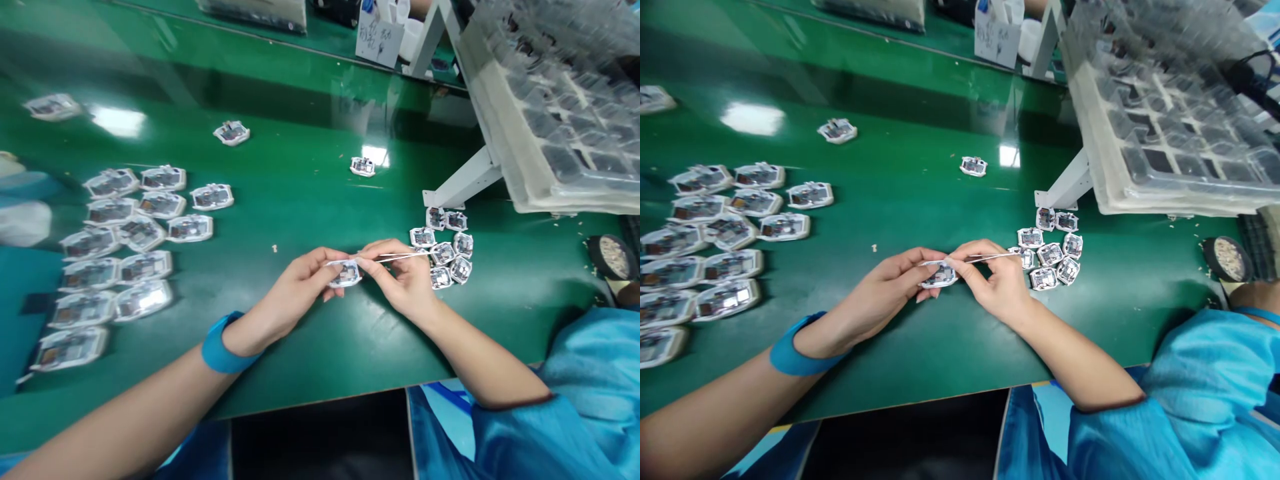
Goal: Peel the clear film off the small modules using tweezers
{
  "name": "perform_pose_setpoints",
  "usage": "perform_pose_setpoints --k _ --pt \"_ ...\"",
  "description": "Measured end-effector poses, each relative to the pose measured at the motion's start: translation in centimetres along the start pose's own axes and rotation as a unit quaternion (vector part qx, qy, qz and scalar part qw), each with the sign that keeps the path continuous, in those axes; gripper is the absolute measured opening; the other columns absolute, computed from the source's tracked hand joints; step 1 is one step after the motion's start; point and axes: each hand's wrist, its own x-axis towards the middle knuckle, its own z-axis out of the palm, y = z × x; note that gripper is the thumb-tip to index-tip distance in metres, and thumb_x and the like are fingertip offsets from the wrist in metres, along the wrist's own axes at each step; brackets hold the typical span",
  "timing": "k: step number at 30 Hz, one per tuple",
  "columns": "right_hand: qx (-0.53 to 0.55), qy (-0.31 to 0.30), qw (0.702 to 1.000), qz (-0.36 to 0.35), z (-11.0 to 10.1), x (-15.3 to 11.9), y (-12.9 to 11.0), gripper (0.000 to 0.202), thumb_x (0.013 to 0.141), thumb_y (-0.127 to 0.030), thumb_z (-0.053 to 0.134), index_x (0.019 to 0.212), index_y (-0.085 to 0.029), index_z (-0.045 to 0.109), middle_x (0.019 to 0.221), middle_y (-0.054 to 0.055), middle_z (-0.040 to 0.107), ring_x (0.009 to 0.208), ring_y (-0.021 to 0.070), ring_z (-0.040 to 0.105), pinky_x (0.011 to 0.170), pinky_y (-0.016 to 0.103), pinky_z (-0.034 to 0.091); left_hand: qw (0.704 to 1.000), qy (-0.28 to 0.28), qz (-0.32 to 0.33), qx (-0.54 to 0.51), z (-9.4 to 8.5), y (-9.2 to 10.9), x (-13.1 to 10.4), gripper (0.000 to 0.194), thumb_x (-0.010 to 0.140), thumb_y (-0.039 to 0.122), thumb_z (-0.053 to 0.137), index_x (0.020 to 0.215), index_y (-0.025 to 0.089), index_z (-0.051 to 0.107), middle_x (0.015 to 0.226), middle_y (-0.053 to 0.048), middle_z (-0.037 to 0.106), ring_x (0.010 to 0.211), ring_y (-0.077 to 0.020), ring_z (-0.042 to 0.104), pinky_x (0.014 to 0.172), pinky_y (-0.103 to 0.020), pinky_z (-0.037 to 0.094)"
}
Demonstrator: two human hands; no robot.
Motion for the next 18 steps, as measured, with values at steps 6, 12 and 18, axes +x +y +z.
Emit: perform_pose_setpoints --k 6,12,18 --pt "-0.048 -0.011 0.999 -0.02 -0.15 0.22 -0.61 0.001 0.089 -0.022 0.068 0.089 -0.02 0.069 0.088 0.003 0.076 0.085 0.0165 0.073 0.081 0.033 0.058 1.0 0.01 -0.002 -0.023 0.07 0.1 0.05 0.021 0.081 0.029 0.066 0.096 0.014 0.065 0.07 0.0 0.064 0.059 -0.0105 0.052 0.055 -0.023 0.039" --pt "0.021 0.015 1.0 0.001 0.23 -0.11 0.06 0.005 0.089 -0.024 0.068 0.092 -0.021 0.07 0.091 0.004 0.076 0.086 0.0166 0.073 0.082 0.034 0.06 0.997 0.018 -0.004 -0.07 0.13 0.35 0.08 0.016 0.08 0.029 0.067 0.088 0.015 0.067 0.069 0.0 0.062 0.058 -0.0098 0.051 0.052 -0.021 0.037" --pt "0.004 0.009 0.999 -0.038 0.23 -0.01 0.03 0.004 0.087 -0.02 0.069 0.091 -0.022 0.072 0.091 0.004 0.078 0.088 0.018 0.074 0.084 0.036 0.061 0.998 0.009 -0.002 -0.067 -0.09 0.34 0.0 0.021 0.08 0.031 0.067 0.093 0.014 0.067 0.07 0.0 0.063 0.06 -0.01 0.051 0.053 -0.022 0.037"
